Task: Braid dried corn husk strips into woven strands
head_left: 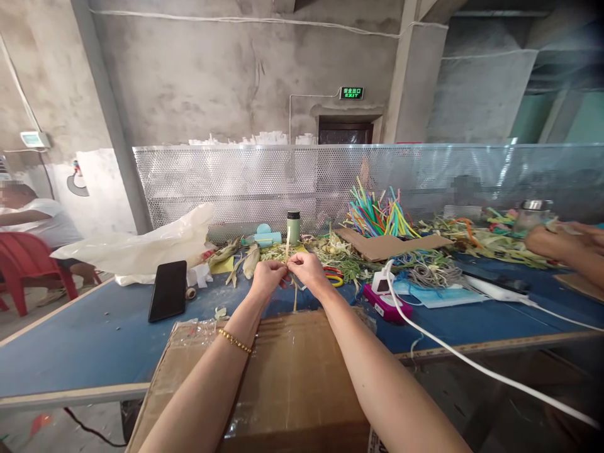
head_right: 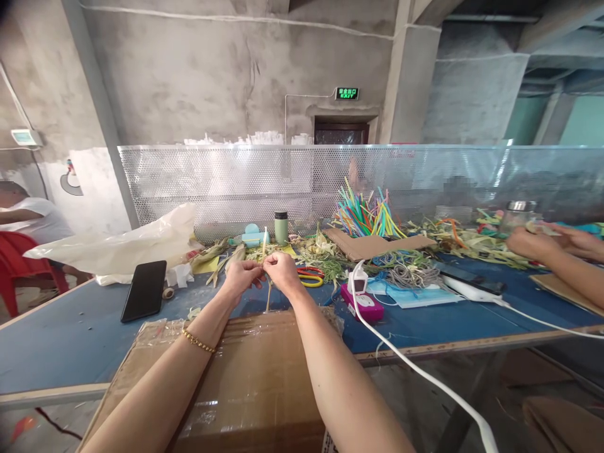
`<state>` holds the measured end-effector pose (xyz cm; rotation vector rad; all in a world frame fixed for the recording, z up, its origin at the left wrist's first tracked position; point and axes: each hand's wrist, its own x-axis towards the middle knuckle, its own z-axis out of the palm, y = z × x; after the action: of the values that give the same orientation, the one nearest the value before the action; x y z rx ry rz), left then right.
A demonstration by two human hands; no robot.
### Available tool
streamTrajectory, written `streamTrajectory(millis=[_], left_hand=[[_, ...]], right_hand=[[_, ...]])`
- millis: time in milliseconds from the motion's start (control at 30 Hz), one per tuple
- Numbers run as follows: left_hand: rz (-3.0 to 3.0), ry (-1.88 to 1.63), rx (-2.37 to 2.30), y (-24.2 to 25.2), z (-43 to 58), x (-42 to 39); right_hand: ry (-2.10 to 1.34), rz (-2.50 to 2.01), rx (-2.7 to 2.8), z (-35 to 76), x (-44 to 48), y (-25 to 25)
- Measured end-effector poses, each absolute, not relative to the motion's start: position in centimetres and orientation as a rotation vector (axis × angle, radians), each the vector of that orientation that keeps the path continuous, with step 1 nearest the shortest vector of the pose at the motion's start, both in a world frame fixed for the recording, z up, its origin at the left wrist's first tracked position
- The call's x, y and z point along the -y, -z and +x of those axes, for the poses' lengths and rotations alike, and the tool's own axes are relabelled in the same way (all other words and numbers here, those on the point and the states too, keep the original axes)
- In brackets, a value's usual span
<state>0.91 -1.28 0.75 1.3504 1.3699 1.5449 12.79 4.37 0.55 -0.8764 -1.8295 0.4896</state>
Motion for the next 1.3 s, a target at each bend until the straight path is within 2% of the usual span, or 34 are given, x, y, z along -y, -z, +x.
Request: streamTrajectory(millis=[333,800,1033,1300], left_hand=[[1.502,-1.495,-1.426,0.1,0.2,0.3],[1.394,-1.486,-1.331,-1.3,0.7,1.8],[1.657,-1.566,-1.391,-0.7,0.6,1.3],[1.602,-1.632,-1.510,-0.8,0.3,1.0]], right_hand=[[-0.591,-0.902,1.886,13.4,-4.3,-0.8],[-0.955,-0.863,1.763,13.8,-4.3,-1.1],[-0.645,-0.857,1.795,13.4,-5.1,-0.5],[-0.258,-0.800,1.771,13.4,-4.2,-1.2]])
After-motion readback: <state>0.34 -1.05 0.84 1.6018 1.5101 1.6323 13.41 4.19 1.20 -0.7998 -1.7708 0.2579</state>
